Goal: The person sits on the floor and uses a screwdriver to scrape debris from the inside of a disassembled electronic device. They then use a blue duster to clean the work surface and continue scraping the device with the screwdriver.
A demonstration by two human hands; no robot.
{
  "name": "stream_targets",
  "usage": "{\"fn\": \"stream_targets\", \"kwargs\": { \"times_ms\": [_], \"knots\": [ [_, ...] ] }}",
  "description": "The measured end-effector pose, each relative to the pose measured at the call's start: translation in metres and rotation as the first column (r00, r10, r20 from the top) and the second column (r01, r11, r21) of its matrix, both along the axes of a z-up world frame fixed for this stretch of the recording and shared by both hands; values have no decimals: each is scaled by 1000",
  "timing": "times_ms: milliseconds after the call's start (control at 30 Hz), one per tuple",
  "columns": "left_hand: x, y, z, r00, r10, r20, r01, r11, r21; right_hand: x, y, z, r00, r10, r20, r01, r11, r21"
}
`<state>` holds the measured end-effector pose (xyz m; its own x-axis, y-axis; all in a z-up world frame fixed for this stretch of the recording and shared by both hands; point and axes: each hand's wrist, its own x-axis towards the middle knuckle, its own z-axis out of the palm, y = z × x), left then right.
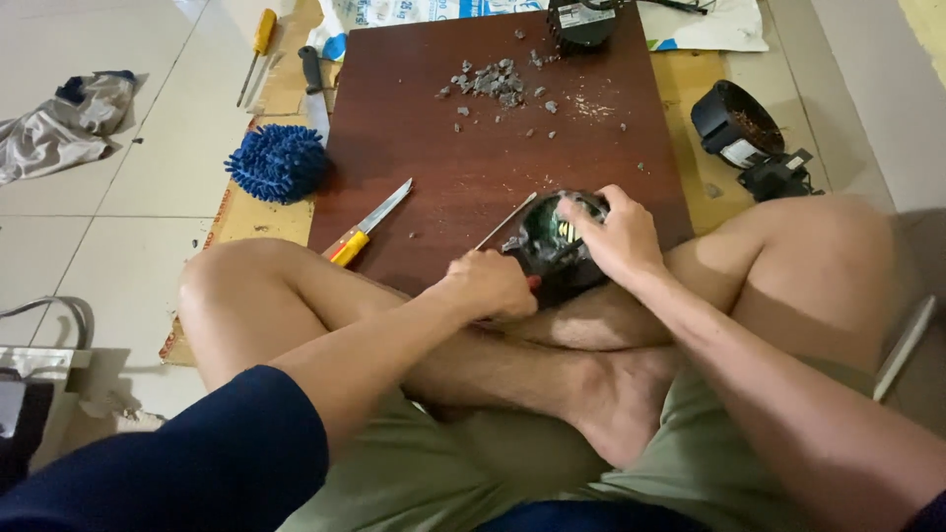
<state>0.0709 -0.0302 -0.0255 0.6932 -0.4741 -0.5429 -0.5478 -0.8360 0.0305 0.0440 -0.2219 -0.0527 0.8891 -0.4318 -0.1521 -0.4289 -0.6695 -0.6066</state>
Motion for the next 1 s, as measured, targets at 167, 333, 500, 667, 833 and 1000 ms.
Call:
{"fn": "stream_targets", "kwargs": {
  "times_ms": [167, 333, 500, 667, 833, 1000],
  "knots": [
    [12, 5, 44, 951, 11, -310, -7, 1000, 15, 11, -21, -15, 997, -40, 67, 36, 998, 46],
    [33, 9, 67, 264, 113, -958, -489, 872, -32, -7, -7, 50, 938, -344, 48, 236, 731, 640],
    [37, 25, 52, 759, 152, -633, -360, 908, -213, 5, -32, 16, 933, -358, 26, 303, 824, 479],
    [37, 43, 15, 938, 252, -236, -305, 925, -226, 22, -34, -19, 866, -481, 134, 340, 765, 547],
    [20, 62, 2, 942, 334, 8, -291, 832, -472, 5, -23, -14, 551, 202, 810, 121, 941, -317],
    [11, 60, -6, 980, 165, 114, -86, 858, -506, -35, 23, 9, 615, 576, 539, -269, 795, -543]
  ]
}}
